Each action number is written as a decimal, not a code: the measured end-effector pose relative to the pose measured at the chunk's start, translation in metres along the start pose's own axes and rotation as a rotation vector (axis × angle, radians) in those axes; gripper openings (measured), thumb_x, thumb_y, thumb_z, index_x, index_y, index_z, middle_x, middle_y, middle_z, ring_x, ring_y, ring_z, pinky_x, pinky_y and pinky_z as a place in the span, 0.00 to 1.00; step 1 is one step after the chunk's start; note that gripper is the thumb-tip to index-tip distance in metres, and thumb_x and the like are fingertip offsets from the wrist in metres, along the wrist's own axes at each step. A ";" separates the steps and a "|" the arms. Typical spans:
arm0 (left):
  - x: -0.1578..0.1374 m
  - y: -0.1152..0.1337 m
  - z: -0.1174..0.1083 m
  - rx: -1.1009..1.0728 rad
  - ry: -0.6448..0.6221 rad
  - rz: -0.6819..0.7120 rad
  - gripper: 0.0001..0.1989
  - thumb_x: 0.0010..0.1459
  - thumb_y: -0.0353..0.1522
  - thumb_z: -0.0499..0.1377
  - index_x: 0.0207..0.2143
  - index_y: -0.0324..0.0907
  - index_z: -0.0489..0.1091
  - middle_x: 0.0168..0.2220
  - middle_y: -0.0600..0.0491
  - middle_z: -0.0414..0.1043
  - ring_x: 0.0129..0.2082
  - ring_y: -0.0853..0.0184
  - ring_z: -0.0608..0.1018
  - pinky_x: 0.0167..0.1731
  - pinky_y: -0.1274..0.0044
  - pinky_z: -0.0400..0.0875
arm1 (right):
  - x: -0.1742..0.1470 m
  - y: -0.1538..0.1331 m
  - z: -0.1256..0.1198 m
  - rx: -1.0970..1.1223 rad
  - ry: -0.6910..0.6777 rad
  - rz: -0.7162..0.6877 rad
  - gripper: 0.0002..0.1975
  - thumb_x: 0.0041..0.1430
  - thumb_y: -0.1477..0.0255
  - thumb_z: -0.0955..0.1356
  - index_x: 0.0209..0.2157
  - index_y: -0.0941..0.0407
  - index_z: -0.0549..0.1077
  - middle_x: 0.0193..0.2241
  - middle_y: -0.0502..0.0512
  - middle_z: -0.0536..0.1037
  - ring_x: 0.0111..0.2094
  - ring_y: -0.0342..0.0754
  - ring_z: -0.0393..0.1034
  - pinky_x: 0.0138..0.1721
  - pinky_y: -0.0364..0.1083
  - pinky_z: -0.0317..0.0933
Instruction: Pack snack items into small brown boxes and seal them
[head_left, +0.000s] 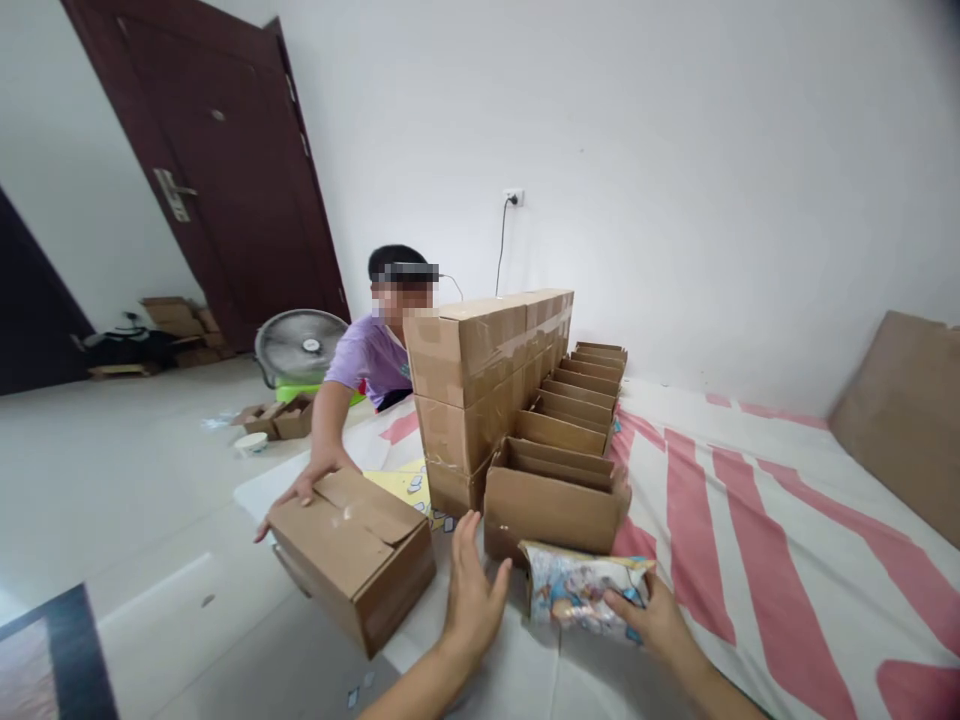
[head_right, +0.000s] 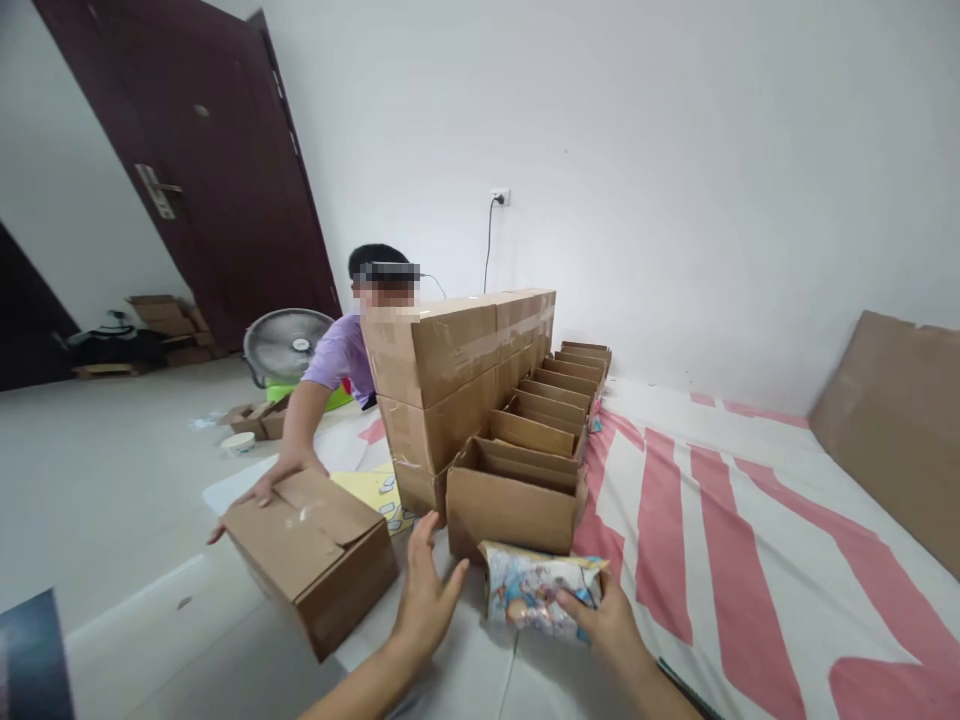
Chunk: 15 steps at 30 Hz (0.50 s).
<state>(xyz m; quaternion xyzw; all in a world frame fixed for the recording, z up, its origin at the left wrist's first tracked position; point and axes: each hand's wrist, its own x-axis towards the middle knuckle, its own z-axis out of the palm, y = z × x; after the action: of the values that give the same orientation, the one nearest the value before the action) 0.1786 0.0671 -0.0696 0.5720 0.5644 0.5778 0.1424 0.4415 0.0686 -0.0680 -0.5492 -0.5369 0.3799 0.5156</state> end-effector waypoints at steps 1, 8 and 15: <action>-0.005 0.001 0.003 0.033 0.021 0.065 0.29 0.55 0.32 0.57 0.59 0.40 0.55 0.62 0.39 0.55 0.64 0.53 0.57 0.63 0.56 0.50 | 0.009 0.004 0.014 0.026 0.010 -0.009 0.30 0.35 0.51 0.75 0.36 0.58 0.75 0.35 0.63 0.82 0.37 0.61 0.77 0.40 0.55 0.71; -0.011 -0.003 0.033 -0.197 -0.121 -0.232 0.18 0.60 0.40 0.51 0.49 0.40 0.64 0.44 0.44 0.71 0.46 0.58 0.75 0.48 0.64 0.70 | 0.016 0.030 0.058 0.059 0.054 -0.067 0.29 0.41 0.49 0.73 0.37 0.57 0.71 0.36 0.63 0.80 0.38 0.59 0.76 0.42 0.56 0.69; 0.030 -0.017 0.049 -0.029 -0.051 -0.235 0.21 0.49 0.47 0.57 0.38 0.40 0.67 0.34 0.49 0.67 0.36 0.57 0.73 0.41 0.64 0.70 | 0.004 0.038 0.056 0.074 0.045 -0.158 0.24 0.48 0.55 0.72 0.41 0.56 0.70 0.39 0.61 0.80 0.40 0.56 0.75 0.43 0.53 0.69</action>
<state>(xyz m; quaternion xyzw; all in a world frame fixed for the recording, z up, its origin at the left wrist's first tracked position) 0.2016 0.1209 -0.0833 0.5143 0.6156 0.5504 0.2318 0.3952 0.0856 -0.1146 -0.4942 -0.5521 0.3452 0.5759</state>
